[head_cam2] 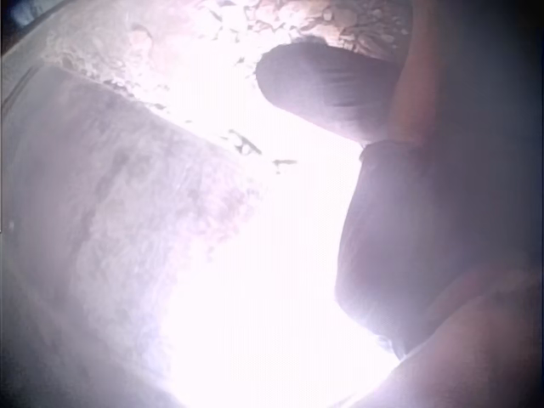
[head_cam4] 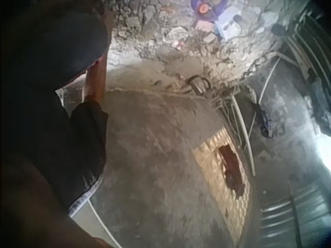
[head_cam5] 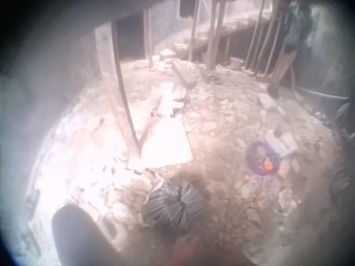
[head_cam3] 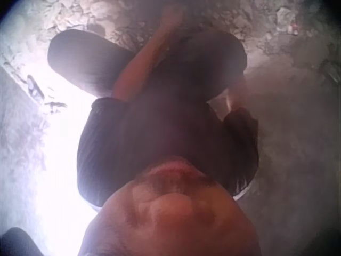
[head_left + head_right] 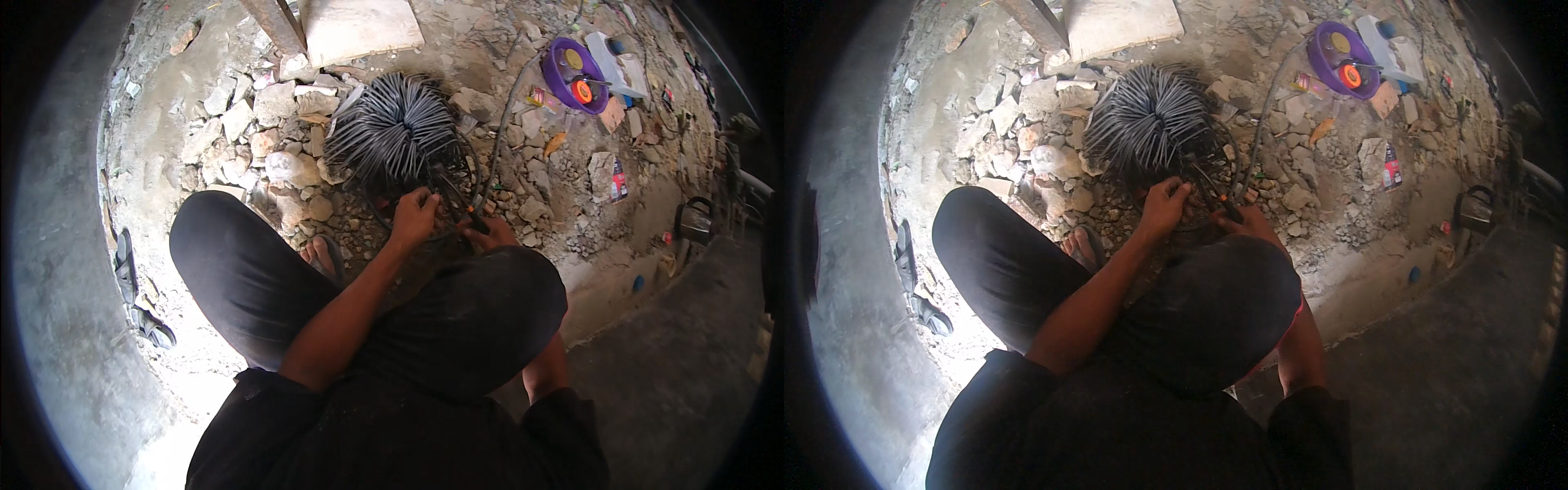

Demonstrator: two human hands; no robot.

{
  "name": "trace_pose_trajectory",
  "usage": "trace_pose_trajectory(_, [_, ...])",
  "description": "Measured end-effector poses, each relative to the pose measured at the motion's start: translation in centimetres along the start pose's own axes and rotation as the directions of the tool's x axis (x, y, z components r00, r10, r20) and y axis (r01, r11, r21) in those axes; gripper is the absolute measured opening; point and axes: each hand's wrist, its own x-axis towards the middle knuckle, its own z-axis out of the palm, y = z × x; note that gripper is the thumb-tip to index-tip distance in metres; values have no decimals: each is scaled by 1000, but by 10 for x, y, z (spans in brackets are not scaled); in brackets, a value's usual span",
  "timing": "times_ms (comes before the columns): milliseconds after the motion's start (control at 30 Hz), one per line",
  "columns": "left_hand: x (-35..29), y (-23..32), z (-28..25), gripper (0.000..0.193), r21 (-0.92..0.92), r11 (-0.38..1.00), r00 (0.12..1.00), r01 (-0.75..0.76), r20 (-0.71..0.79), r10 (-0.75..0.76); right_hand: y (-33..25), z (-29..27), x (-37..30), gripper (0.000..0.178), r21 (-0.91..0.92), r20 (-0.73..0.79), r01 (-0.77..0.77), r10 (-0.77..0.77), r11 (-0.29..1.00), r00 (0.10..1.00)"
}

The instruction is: The person sits on a debris-covered floor and uses pliers to cut a bundle of metal wire. They repeatedly pull individual strands from the bundle and cut them into shorter pieces, which fall onto the ground.

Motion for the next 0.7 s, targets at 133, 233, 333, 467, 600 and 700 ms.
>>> trace_pose_trajectory(133, [-3, 3, -5, 26, 17, 999, 999, 40, 6, -41, -9, 0, -2, 36, 25, -12, 0, 0, 1000, 1000])
trace_pose_trajectory(233, [-5, 5, -3, 26, 50, 998, 999, 32, -13, -31, -4, 1, -1, 33, -70, -70, -26, 21, 997, 997])
trace_pose_trajectory(333, [-1, -2, 0, 28, 121, 993, 1000, -2, -2, 2, 23, 1, 6, 32, -194, -115, -102, 81, 976, 990])
trace_pose_trajectory(467, [0, -3, -1, 27, 117, 993, 1000, 6, -13, -5, 19, 5, 6, 32, -107, -92, -21, 11, 994, 996])
trace_pose_trajectory(600, [-3, 1, 0, 24, -45, 998, 998, 43, 54, -40, 16, 2, 9, 36, 45, 42, -32, 30, 998, 999])
trace_pose_trajectory(700, [-4, 2, 3, 22, -282, 948, 982, 147, 156, -106, 37, 4, 11, 40, 154, 31, 36, -42, 987, 999])
